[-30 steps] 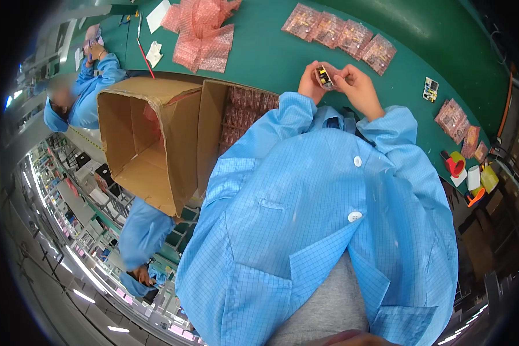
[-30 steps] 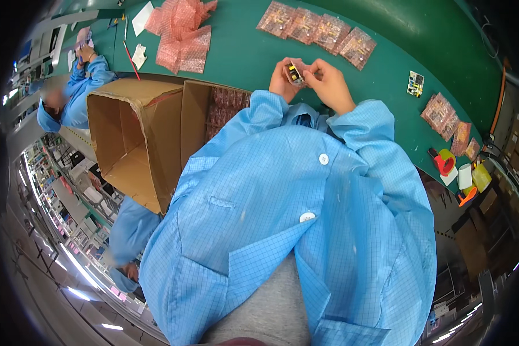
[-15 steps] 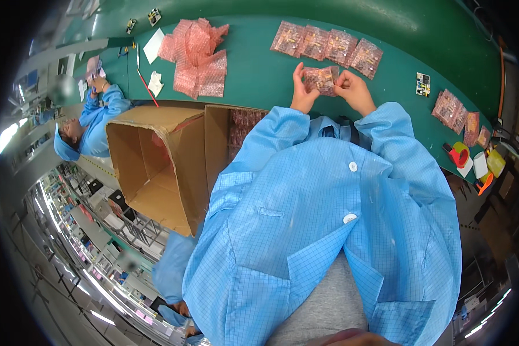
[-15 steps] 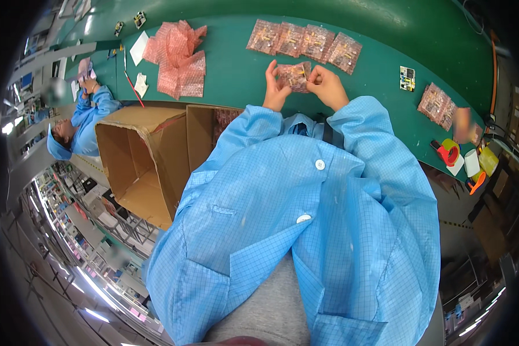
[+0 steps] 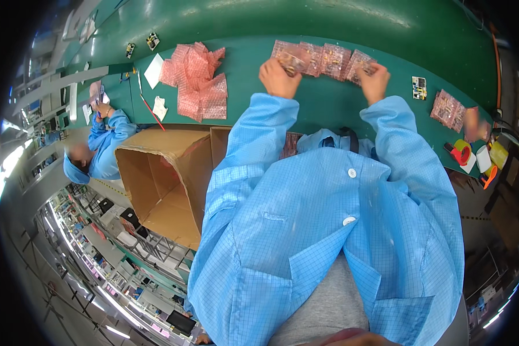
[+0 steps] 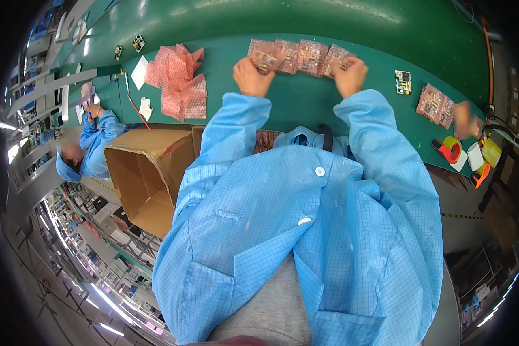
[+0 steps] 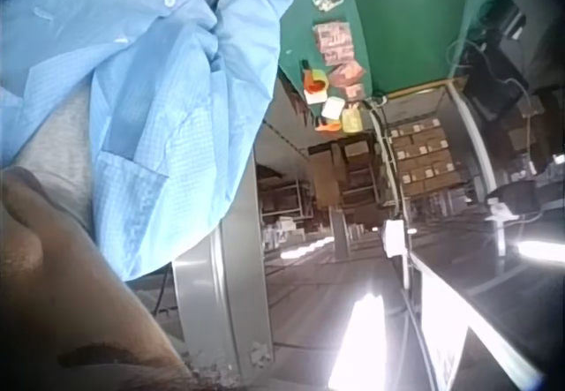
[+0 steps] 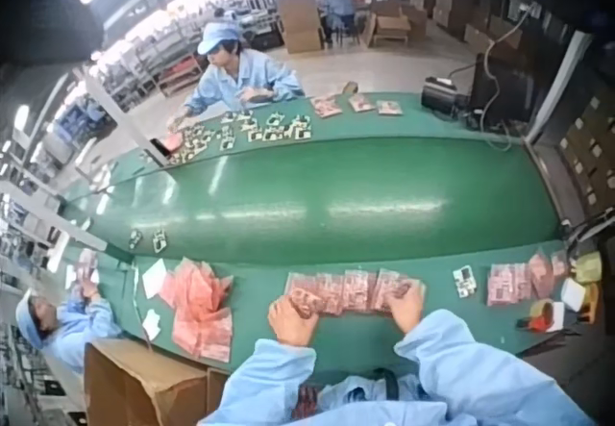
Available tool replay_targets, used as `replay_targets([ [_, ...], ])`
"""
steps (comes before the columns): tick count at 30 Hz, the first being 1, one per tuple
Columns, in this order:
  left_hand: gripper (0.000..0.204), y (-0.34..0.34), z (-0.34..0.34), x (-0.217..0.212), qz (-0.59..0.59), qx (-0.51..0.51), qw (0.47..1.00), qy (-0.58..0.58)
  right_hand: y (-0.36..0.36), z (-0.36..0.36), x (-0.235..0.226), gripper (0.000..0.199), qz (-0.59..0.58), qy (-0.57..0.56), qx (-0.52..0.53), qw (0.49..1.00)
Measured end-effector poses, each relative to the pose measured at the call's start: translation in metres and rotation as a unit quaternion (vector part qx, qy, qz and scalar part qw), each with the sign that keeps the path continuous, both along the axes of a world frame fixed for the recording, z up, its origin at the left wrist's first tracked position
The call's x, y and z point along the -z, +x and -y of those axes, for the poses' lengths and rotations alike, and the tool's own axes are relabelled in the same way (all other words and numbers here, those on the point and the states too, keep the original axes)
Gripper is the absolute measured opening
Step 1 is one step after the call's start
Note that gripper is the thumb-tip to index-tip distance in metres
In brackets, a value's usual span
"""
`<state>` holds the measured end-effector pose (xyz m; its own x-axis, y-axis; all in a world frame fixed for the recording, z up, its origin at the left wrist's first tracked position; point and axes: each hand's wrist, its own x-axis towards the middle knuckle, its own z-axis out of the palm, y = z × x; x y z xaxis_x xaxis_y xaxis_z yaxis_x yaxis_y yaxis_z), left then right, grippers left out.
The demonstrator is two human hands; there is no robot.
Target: Packing electronic components into anti-static bags and placing them into cardboard boxes.
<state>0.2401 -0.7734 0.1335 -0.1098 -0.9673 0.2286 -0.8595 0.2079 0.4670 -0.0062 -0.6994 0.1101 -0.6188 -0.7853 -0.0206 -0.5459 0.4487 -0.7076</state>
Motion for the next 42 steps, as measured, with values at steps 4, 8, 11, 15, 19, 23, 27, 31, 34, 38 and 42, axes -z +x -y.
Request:
replay_targets([
  [4,0.066,0.007,0.038,0.030,0.018,-0.077,0.992,0.102,-0.054,0.005,0.062,0.073,0.078,0.151,0.114,0.979],
  [8,0.074,-0.007,0.040,0.024,0.051,-0.105,0.975,0.191,-0.031,0.017,0.034,0.078,0.282,0.174,0.011,0.944],
  [11,0.084,-0.020,0.042,0.020,0.107,-0.129,0.962,0.217,-0.030,0.017,0.049,0.075,0.057,0.206,0.107,0.971],
  [15,0.082,-0.009,0.051,0.034,0.076,-0.144,0.953,0.256,-0.046,0.020,0.051,0.074,0.143,0.240,0.048,0.959],
  [19,0.073,0.007,0.048,0.037,-0.052,-0.155,0.945,0.283,-0.040,0.018,0.047,0.071,0.154,0.209,0.070,0.963],
  [23,0.069,-0.021,0.031,0.021,-0.150,-0.085,0.966,0.191,-0.034,0.013,0.032,0.067,0.250,0.120,0.046,0.960],
  [27,0.068,-0.056,0.019,0.021,-0.119,-0.057,0.981,0.140,0.005,0.031,0.036,0.065,0.280,0.031,-0.005,0.960],
  [31,0.074,-0.066,0.017,0.026,-0.048,-0.070,0.979,0.185,0.032,0.048,0.047,0.058,0.114,0.083,-0.013,0.990],
  [34,0.079,-0.056,0.015,0.028,-0.111,-0.064,0.962,0.242,0.045,0.043,0.035,0.057,0.008,0.106,-0.028,0.994],
  [38,0.088,-0.076,-0.004,0.016,-0.087,-0.079,0.965,0.236,0.024,0.038,0.049,0.054,0.212,0.047,-0.109,0.970],
  [42,0.093,-0.075,-0.007,0.007,-0.166,-0.065,0.959,0.219,0.024,0.034,0.038,0.051,0.228,0.091,-0.128,0.961],
])
